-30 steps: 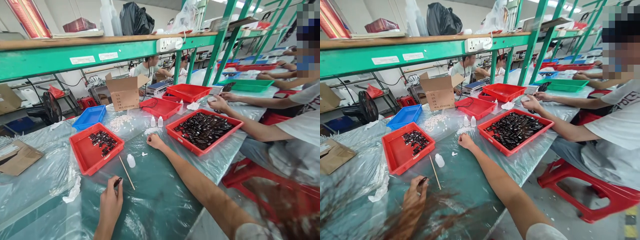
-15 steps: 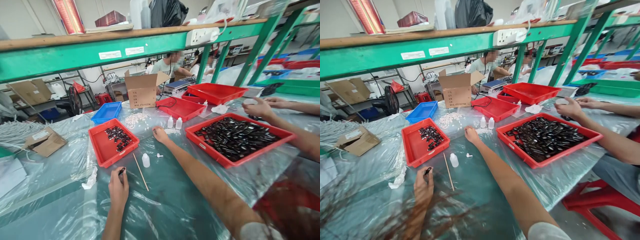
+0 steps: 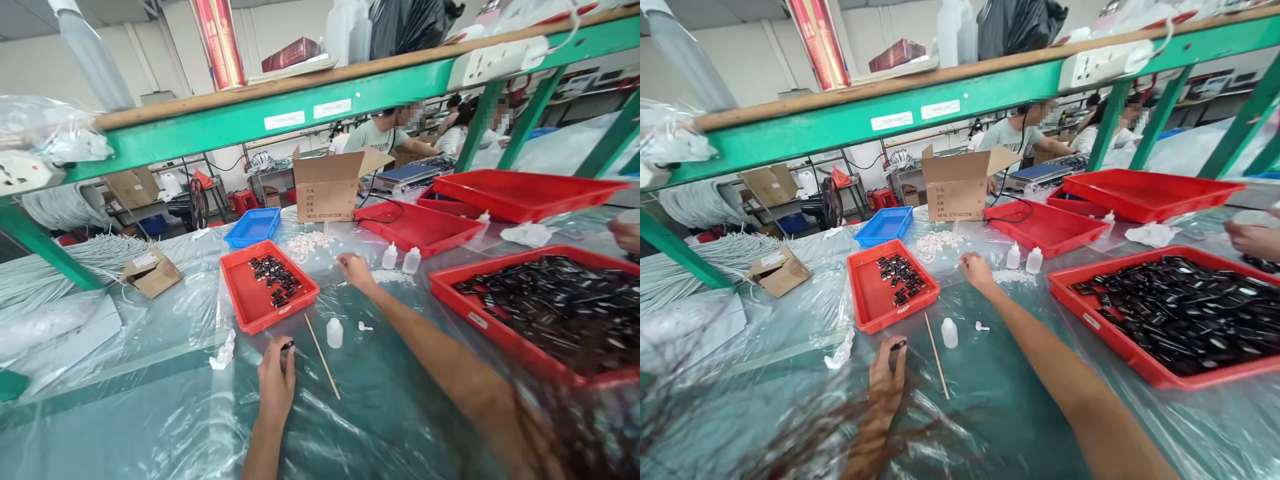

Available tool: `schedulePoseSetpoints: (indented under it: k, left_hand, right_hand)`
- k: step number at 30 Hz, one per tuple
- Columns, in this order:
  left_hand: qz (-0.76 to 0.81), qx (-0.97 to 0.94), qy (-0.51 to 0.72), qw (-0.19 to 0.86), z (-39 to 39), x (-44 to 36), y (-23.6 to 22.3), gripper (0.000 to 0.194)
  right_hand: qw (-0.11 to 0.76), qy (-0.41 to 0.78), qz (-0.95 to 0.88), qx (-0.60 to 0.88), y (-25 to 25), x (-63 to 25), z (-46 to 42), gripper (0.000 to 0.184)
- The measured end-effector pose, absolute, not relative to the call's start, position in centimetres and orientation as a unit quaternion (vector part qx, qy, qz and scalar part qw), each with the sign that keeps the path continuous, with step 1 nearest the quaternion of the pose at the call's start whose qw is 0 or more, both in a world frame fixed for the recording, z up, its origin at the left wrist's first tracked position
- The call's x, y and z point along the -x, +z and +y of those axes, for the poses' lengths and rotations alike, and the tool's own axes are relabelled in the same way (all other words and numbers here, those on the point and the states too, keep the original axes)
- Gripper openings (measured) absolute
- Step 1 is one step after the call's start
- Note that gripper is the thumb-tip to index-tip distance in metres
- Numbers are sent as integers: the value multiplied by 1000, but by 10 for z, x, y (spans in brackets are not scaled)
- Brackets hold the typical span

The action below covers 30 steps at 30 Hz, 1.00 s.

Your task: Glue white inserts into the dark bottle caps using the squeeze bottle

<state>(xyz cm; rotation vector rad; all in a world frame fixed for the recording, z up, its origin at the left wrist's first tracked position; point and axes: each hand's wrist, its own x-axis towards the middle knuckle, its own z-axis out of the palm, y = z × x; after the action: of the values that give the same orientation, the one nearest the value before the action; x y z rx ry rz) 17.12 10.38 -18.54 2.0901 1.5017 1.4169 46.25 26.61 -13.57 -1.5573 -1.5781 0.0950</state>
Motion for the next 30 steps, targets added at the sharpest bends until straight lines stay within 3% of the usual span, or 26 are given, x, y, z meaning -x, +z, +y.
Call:
schedulePoseSetpoints:
  k: [4,10,14,22,24,28,30]
  left_hand:
    - [494,-711,476,155,97,-173,-188,17]
    - [492,-726,447,178,79,-187,-182,22]
    - [490,-734,434,182,70,-190,-172,24]
    - [498,-712,459,187,62,-197,-161,35]
    - [513,-700,460,189,60,-203,-158,40]
    - [532,-682,460,203,54,-214,-154,41]
    - [537,-678,454,215,53,-217,-154,40]
  right_hand:
    - [496,109,-689,517,-130,-441,183,32]
    - [539,192,-750,331,-139,-392,68,11]
    - [560,180,-748,307,-149,-387,58,17]
    - [559,205,-750,289,-166,-387,73,7]
    - [568,242,-734,283,-166,-387,72,11]
    - [574,295,-703,299,-152,-390,64,42]
    - [581,309,-685,312,-144,-392,59,47]
